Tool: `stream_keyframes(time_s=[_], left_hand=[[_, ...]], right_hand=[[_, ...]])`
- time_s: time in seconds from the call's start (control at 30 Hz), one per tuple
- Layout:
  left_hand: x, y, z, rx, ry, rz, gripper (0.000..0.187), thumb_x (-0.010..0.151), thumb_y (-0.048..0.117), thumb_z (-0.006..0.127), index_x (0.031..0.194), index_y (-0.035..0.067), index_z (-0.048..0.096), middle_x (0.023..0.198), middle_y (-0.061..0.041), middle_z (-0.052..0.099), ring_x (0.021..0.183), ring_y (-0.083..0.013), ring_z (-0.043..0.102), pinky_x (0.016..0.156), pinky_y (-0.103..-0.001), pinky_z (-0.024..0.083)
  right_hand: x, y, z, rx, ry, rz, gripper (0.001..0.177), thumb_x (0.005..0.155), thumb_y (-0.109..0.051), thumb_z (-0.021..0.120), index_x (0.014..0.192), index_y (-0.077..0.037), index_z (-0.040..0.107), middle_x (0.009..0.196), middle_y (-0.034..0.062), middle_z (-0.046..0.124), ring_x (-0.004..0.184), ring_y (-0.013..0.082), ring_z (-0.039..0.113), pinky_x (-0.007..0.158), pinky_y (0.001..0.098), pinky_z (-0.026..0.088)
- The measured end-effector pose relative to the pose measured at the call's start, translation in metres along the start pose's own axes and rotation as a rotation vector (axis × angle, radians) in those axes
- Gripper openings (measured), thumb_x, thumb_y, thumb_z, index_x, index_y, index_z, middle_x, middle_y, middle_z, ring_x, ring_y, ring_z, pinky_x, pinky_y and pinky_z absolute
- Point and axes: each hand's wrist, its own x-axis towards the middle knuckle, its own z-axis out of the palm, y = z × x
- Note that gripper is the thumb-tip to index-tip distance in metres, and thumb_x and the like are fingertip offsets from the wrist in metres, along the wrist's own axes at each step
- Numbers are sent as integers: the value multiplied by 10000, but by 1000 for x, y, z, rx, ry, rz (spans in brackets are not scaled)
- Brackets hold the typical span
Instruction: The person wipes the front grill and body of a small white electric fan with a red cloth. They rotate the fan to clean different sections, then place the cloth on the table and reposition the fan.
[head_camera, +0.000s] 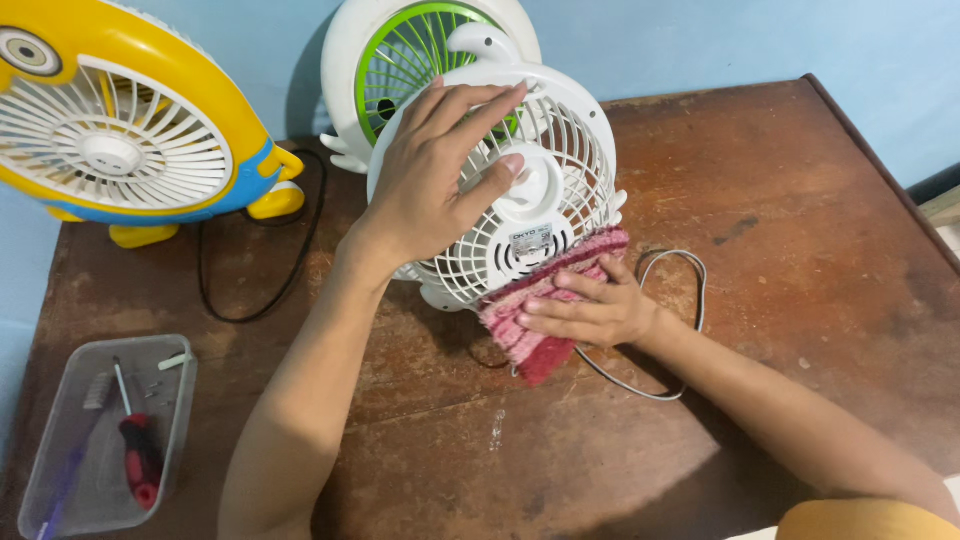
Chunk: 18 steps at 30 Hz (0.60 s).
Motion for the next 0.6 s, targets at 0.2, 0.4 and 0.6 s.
stream_keyframes(time_s=[0.2,0.4,0.6], left_hand=[[0,-7,-1,18,7,-16,519,1074,367,593,1502,74,571,1410,-108,615,1362,-305,531,1263,-487,282],[-1,-6,-1,40,5,-15,526,1066,359,594,1504,69,560,1420,-111,602,1370,-318,517,1271,-490,276],[-4,4,-3,48,-14,-6,544,1064,352,585,1523,64,541,1442,-121,577,1406,-322,501,1296,-525,239]], right_hand=[[-51,15,17,187,-23,116,400,1036,-315,670,1425,-395,619,1628,-105,421,1585,261,246,1325,538,157],[-52,24,16,295,116,355,457,1036,-228,714,1449,-163,529,1631,54,415,1576,418,289,1259,589,342],[9,33,13,462,311,714,403,1077,-146,571,1458,-56,473,1520,190,446,1469,344,417,1259,484,373]])
